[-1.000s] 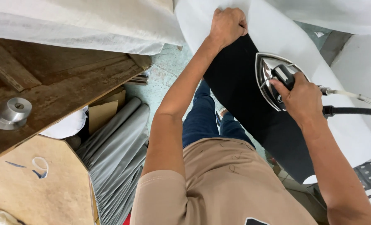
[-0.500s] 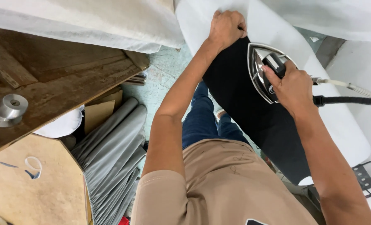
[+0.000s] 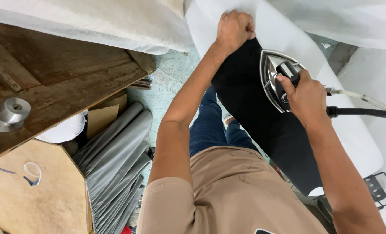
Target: Ironing and pressing a black fabric garment component on an ironing board.
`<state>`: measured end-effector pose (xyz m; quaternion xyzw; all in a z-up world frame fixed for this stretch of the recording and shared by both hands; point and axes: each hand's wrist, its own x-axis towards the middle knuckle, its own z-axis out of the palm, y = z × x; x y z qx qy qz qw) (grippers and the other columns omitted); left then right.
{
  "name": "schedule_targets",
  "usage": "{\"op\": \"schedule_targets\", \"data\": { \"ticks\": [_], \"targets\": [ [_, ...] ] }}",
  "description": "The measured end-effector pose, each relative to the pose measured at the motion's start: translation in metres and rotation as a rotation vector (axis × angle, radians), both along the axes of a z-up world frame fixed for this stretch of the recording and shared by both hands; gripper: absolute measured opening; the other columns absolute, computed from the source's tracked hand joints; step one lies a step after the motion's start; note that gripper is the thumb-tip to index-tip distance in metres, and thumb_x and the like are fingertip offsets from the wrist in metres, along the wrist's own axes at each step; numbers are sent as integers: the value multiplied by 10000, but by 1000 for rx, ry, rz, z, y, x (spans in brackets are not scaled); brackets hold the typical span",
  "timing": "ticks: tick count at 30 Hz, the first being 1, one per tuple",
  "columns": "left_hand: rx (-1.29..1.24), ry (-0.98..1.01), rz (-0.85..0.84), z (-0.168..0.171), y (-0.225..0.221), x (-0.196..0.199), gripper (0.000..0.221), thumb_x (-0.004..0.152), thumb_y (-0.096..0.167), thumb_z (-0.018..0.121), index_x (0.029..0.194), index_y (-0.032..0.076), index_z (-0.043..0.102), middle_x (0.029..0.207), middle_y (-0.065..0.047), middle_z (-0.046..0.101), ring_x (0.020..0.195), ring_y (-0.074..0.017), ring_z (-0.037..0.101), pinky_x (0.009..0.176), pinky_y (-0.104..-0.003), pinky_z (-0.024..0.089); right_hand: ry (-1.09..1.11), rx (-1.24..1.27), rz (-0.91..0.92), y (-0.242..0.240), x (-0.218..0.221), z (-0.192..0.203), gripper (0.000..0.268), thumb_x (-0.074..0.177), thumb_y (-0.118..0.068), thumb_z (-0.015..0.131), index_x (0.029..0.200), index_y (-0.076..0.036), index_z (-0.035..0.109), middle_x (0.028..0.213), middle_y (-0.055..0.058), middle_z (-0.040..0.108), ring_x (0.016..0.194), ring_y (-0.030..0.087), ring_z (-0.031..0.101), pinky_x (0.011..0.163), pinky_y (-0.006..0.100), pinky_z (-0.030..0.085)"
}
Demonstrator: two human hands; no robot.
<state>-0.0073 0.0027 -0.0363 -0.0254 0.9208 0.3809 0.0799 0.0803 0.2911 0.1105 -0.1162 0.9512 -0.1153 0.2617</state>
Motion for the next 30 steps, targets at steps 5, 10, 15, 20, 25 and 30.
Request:
{"op": "schedule_targets", "data": {
  "ticks": [5, 10, 15, 20, 25, 30],
  "targets": [
    [-114, 99, 33, -14, 4, 3, 201, 681, 202, 961, 672, 257, 767, 716, 86, 784, 815, -210, 685, 934, -473, 509, -23, 31, -25, -11, -11, -8, 863, 1143, -792, 371, 1166, 40, 597, 752, 254, 682, 716, 552, 659, 630, 628, 508],
    [-26, 431, 211, -1, -14, 11, 266, 755, -46, 728, 718, 199, 630, 736, 43, 597, 565, -184, 591, 442, -373, 471, 191, -21, 105, -29, -28, -28, 817, 1208, -745, 472, 1068, 52, 589, 746, 282, 667, 662, 586, 636, 548, 628, 478],
    [143, 357, 585, 48, -42, 69, 221, 1012, 38, 680, 1182, 178, 683, 1179, -15, 708, 926, -160, 744, 807, -283, 668, 150, -40, 66, -54, -47, -27, 829, 1229, -762, 472, 1047, 41, 574, 720, 195, 634, 608, 494, 622, 516, 580, 477],
    [102, 409, 849, 61, -51, 165, 218, 1085, 270, 654, 1272, 159, 658, 1159, -11, 681, 931, -143, 672, 807, -271, 602, 150, -96, 74, -50, -46, -21, 800, 1251, -724, 506, 969, 25, 516, 689, 159, 547, 550, 412, 528, 488, 534, 414],
    [400, 60, 780, 63, -23, 216, 586, 1027, 444, 647, 1447, 56, 516, 1468, -163, 589, 1169, -278, 713, 838, -421, 668, 55, -8, 24, -36, -34, -12, 837, 1241, -748, 420, 1056, 57, 558, 736, 213, 621, 672, 482, 616, 591, 585, 475],
    [162, 279, 682, 48, 6, 197, 555, 1064, 434, 700, 1515, 157, 534, 1562, -141, 488, 1434, -318, 567, 1190, -477, 547, 38, -12, 19, -21, -24, -10, 816, 1236, -732, 428, 1037, 52, 537, 682, 191, 567, 613, 438, 558, 563, 556, 439]
  ]
}}
